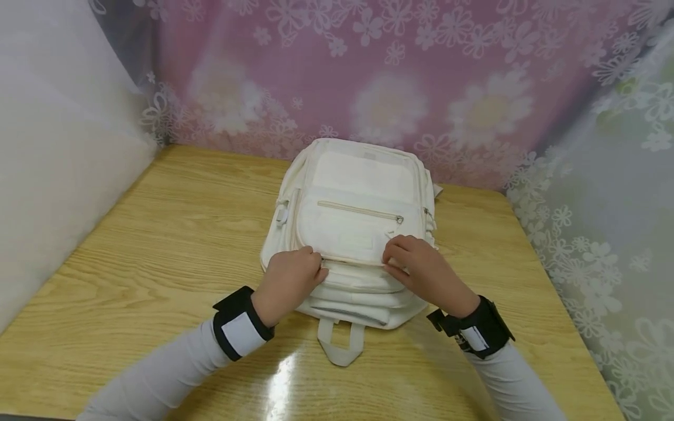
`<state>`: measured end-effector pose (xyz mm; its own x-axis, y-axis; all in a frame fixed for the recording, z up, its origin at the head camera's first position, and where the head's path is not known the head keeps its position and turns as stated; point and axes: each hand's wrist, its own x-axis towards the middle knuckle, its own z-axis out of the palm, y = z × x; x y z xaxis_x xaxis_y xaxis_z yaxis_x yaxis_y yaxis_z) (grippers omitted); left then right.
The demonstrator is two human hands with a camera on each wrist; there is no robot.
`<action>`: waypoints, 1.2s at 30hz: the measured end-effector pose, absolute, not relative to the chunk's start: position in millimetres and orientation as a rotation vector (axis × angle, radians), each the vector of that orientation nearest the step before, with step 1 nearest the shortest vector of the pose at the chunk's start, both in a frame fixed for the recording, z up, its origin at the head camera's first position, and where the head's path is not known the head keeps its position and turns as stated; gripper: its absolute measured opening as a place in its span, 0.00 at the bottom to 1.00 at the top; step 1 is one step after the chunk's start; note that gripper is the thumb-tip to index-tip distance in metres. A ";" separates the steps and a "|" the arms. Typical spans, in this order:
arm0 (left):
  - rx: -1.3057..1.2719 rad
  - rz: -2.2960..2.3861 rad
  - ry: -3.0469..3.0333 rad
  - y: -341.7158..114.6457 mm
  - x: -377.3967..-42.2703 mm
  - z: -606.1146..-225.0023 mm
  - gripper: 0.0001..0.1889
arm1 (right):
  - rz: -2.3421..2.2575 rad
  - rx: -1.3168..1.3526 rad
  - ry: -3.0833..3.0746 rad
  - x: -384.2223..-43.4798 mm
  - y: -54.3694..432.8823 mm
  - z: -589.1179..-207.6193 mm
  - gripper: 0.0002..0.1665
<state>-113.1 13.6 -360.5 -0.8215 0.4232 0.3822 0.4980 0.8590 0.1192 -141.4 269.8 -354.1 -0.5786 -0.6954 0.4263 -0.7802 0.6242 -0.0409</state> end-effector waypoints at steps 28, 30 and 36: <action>-0.978 -0.100 -2.412 -15.7 -112.6 -351.4 0.12 | 0.253 1.341 -2.730 -130.4 187.1 -340.7 0.04; -0.981 -0.084 -2.403 -15.9 -120.8 -356.4 0.13 | 0.277 1.339 -2.751 -129.0 189.5 -340.1 0.05; -1.063 -0.089 -2.443 -17.6 -142.2 -368.1 0.22 | 0.356 1.363 -2.818 -126.6 194.3 -335.0 0.06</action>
